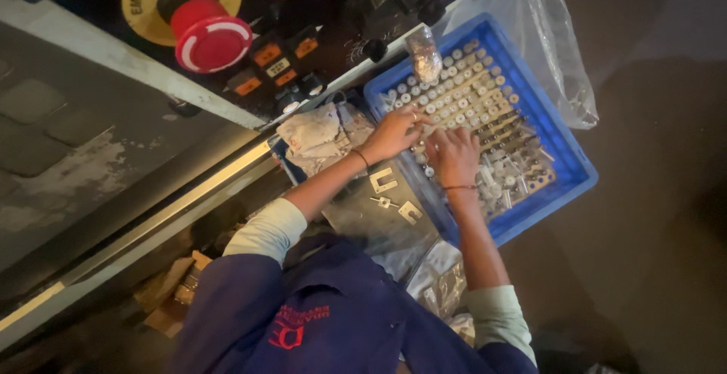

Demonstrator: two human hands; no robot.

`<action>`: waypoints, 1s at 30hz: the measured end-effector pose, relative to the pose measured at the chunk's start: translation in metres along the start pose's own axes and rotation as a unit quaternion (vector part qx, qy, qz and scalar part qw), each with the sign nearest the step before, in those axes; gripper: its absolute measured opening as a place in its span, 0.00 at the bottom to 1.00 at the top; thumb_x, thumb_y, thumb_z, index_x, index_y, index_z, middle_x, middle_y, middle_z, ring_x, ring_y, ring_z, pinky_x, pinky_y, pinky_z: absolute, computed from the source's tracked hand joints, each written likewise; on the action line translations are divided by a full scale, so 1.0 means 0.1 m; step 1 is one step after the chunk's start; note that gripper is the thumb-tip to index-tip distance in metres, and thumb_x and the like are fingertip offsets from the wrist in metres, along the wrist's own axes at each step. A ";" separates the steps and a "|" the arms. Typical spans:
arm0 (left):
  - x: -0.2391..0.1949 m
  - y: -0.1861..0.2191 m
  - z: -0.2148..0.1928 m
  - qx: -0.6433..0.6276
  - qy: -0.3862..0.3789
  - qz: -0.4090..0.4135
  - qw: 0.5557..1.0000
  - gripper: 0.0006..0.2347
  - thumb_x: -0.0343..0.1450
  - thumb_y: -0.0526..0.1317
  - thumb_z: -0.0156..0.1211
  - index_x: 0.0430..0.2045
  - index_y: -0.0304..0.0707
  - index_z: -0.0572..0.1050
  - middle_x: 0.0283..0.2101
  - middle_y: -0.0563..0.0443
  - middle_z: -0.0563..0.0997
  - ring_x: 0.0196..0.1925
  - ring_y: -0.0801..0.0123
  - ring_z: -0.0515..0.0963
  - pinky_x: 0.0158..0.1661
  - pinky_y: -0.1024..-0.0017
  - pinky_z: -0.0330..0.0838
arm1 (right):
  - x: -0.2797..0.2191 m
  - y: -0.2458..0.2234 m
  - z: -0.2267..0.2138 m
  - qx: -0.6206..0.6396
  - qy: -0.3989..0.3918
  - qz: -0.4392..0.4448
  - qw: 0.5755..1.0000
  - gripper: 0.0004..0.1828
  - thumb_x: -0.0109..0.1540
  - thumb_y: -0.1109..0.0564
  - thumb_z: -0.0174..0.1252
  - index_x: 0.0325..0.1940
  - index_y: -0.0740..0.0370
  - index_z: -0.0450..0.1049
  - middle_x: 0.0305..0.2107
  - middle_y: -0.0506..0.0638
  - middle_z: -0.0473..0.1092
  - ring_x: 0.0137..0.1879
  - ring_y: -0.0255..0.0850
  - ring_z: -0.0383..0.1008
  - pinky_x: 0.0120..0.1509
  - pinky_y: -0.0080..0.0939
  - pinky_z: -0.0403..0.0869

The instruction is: The person sorts and arranges small metal parts, including cylindrical rods and washers, within a blue plastic tray. They repeatedly pick up, inspect, and place the items into specific compartments of the tray, occasionally moving the tray itself.

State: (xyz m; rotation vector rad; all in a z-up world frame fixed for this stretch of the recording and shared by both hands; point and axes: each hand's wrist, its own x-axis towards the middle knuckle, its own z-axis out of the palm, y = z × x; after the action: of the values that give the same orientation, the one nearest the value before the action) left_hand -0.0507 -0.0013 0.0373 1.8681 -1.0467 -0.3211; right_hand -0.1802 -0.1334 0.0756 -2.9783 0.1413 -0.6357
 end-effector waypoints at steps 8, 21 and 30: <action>0.03 0.02 -0.03 -0.015 -0.007 -0.003 1.000 0.10 0.69 0.35 0.60 0.43 0.44 0.81 0.45 0.44 0.78 0.43 0.57 0.81 0.47 0.64 0.76 | 0.02 0.15 -0.07 0.065 -0.009 0.007 0.998 0.06 0.59 0.52 0.66 0.34 0.50 0.76 0.29 0.45 0.74 0.44 0.45 0.72 0.49 0.51 0.65; -0.04 -0.09 0.02 0.006 0.019 0.032 0.999 0.08 0.69 0.34 0.60 0.40 0.41 0.81 0.41 0.45 0.80 0.45 0.58 0.80 0.47 0.62 0.75 | -0.11 -0.10 -0.14 -0.066 -0.070 0.035 0.995 0.08 0.57 0.54 0.61 0.38 0.42 0.82 0.38 0.39 0.75 0.49 0.44 0.70 0.52 0.53 0.65; -0.07 -0.01 0.06 0.081 -0.040 0.024 0.996 0.08 0.71 0.41 0.60 0.41 0.44 0.82 0.49 0.49 0.82 0.53 0.61 0.79 0.56 0.54 0.66 | -0.31 0.18 -0.15 0.163 -0.133 0.033 0.977 0.23 0.54 0.54 0.61 0.54 0.54 0.78 0.52 0.56 0.69 0.55 0.58 0.69 0.56 0.58 0.70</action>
State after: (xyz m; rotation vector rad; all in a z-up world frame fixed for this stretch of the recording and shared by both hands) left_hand -0.0582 0.0009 0.0317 1.9848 -1.2012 -0.2919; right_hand -0.2160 -0.1493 0.0748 -2.6918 0.1045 -0.2205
